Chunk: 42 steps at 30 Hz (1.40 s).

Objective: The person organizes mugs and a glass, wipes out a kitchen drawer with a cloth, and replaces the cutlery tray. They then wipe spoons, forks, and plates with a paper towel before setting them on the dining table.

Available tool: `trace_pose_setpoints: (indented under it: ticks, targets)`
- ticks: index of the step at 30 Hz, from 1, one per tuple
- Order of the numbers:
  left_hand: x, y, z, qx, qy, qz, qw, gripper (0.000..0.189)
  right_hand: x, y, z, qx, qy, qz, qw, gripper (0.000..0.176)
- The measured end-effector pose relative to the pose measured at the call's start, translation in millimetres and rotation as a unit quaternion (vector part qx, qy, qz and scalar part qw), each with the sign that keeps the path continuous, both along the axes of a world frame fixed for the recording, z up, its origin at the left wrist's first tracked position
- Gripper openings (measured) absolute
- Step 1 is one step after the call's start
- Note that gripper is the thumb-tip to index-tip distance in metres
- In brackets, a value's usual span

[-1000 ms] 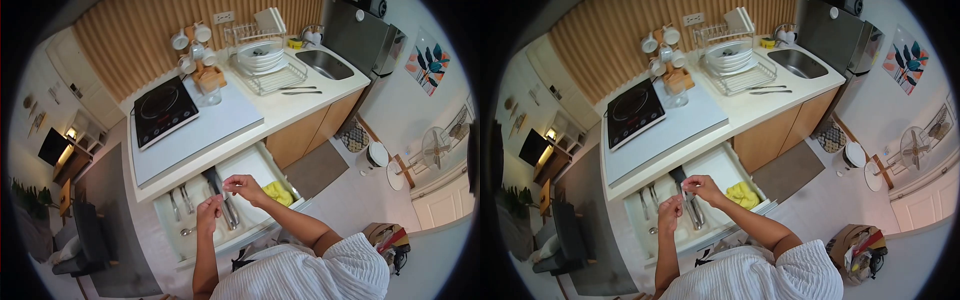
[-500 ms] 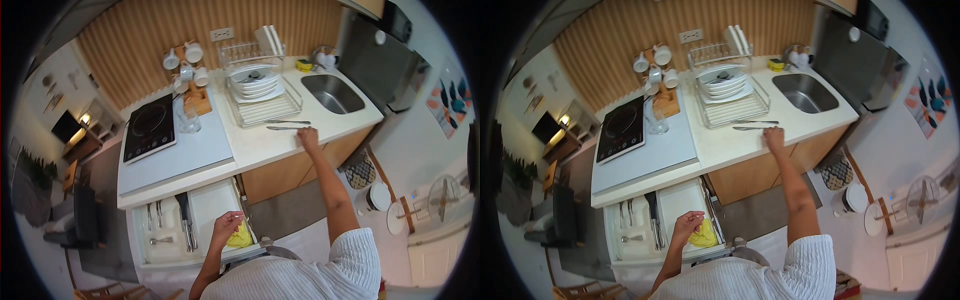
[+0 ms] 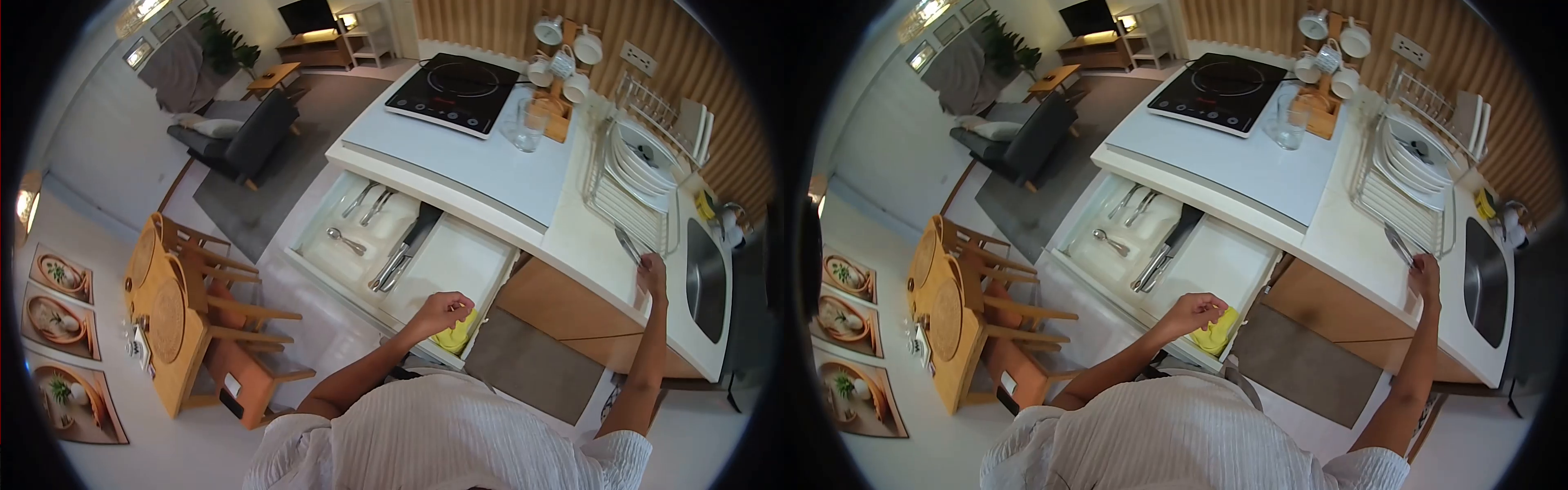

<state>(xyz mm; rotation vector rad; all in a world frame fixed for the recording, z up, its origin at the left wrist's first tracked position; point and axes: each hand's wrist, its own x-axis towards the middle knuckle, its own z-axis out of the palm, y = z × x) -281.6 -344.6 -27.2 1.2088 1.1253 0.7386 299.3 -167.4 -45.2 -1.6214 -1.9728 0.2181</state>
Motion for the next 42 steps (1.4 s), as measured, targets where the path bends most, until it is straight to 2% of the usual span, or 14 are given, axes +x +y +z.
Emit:
trace_pose_setpoints:
  ticks: [2,3,8,10,14,16,19,23,25,28,31,38,42]
  targets:
    - [2,-2,1,-0.018,0.009,-0.008,1.000,0.020,10,4,-13,0.025,-0.030,-0.006,0.999,0.034]
    - [2,-3,1,-0.020,0.006,-0.009,1.000,0.020,-6,-5,0,0.000,-0.040,-0.037,0.998,0.031]
    - [-1,-8,-7,-0.016,-0.010,-0.004,1.000,0.022,3,-2,-12,-0.003,-0.052,-0.042,0.998,0.029]
    - [-2,-11,-7,-0.012,-0.011,-0.001,1.000,0.022,6,0,-13,-0.053,0.016,-0.041,0.998,0.027]
    - [-4,-16,-10,-0.014,-0.019,0.000,1.000,0.023,2,-1,-10,-0.043,0.035,-0.007,0.998,0.026]
    - [-6,-18,-7,-0.014,-0.020,0.001,1.000,0.023,0,0,-7,-0.007,-0.076,0.001,0.997,0.026]
    - [-9,-21,-4,-0.018,-0.003,0.004,1.000,0.023,-12,-6,1,-0.040,-0.108,-0.036,0.993,0.025]
    - [-13,-26,0,-0.006,-0.005,0.008,1.000,0.023,-25,-12,3,-0.013,-0.135,-0.051,0.989,0.025]
    - [-15,-28,0,-0.005,0.008,0.006,1.000,0.023,-32,-14,3,-0.010,-0.198,-0.081,0.977,0.025]
    - [-17,-31,3,0.006,-0.009,0.017,1.000,0.023,-35,-16,5,-0.023,-0.229,-0.078,0.970,0.026]
    - [-23,-33,3,0.003,0.015,0.008,1.000,0.023,-43,-22,8,0.042,-0.243,-0.045,0.968,0.026]
    - [-37,-36,-11,-0.002,0.005,0.015,1.000,0.022,-61,-28,18,0.056,-0.218,-0.026,0.974,0.030]
    - [-50,-37,-9,-0.012,-0.002,0.003,1.000,0.022,-73,-33,36,0.020,-0.198,-0.031,0.980,0.040]
